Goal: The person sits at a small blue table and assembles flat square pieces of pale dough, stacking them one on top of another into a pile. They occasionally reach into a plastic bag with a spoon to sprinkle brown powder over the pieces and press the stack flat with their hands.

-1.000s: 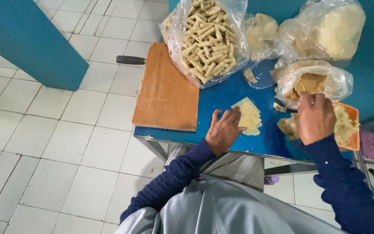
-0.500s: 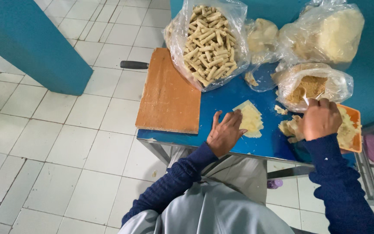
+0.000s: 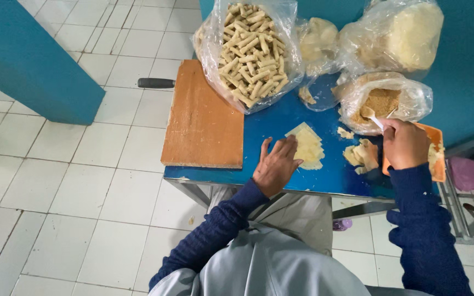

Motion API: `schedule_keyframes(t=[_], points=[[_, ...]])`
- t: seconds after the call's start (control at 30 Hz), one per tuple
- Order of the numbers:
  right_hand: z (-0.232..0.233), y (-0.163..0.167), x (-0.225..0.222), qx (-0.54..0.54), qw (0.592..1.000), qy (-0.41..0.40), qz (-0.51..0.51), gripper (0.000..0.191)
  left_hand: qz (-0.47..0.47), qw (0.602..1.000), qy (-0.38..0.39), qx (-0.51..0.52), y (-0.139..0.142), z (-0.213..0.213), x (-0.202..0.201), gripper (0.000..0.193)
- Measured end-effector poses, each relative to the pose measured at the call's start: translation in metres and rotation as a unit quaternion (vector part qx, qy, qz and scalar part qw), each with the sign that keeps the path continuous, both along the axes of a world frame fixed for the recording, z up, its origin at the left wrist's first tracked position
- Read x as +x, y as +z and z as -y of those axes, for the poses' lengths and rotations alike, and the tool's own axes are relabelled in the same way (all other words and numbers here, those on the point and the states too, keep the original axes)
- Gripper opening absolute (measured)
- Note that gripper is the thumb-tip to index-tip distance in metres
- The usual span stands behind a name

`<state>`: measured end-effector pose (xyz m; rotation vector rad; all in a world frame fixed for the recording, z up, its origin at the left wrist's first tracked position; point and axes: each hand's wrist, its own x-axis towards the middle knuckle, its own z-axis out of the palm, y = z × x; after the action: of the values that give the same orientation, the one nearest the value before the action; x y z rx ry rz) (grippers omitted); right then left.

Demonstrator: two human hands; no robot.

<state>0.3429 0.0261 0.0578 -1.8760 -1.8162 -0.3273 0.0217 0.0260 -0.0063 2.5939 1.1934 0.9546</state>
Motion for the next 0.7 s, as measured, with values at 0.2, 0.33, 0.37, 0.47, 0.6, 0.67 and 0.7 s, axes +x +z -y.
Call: schedule_keyframes(t=[0.2,0.33,0.37,0.47,0.6,0.67,0.7], points=[[0.009,0.001,0.005,0.001,1.000,-0.001,-0.015,0.019,0.017,1.000,-0.007,0.011,0.000,0.000,-0.001,0.050],[0.001,-0.008,-0.009,0.007,0.998,-0.032,0.050,0.017,0.052,0.998,-0.004,0.017,0.010,0.003,-0.003,0.045],[-0.001,-0.008,-0.010,0.009,0.998,-0.031,0.047,0.016,0.063,0.998,0.003,0.025,0.013,0.005,-0.005,0.043],[-0.004,-0.007,-0.009,-0.006,0.998,-0.035,0.043,0.019,0.087,0.996,0.032,0.000,0.022,0.012,-0.008,0.034],[0.007,-0.008,0.005,0.012,0.999,0.016,-0.049,0.019,0.126,0.990,0.061,-0.004,0.028,0.021,-0.010,0.030],[0.019,-0.005,0.010,0.024,0.998,0.028,-0.052,0.020,0.127,0.989,0.073,0.001,0.030,0.024,-0.010,0.029],[0.025,-0.003,0.011,0.023,0.998,0.020,-0.061,0.019,0.128,0.989,0.079,0.004,0.030,0.024,-0.010,0.028]])
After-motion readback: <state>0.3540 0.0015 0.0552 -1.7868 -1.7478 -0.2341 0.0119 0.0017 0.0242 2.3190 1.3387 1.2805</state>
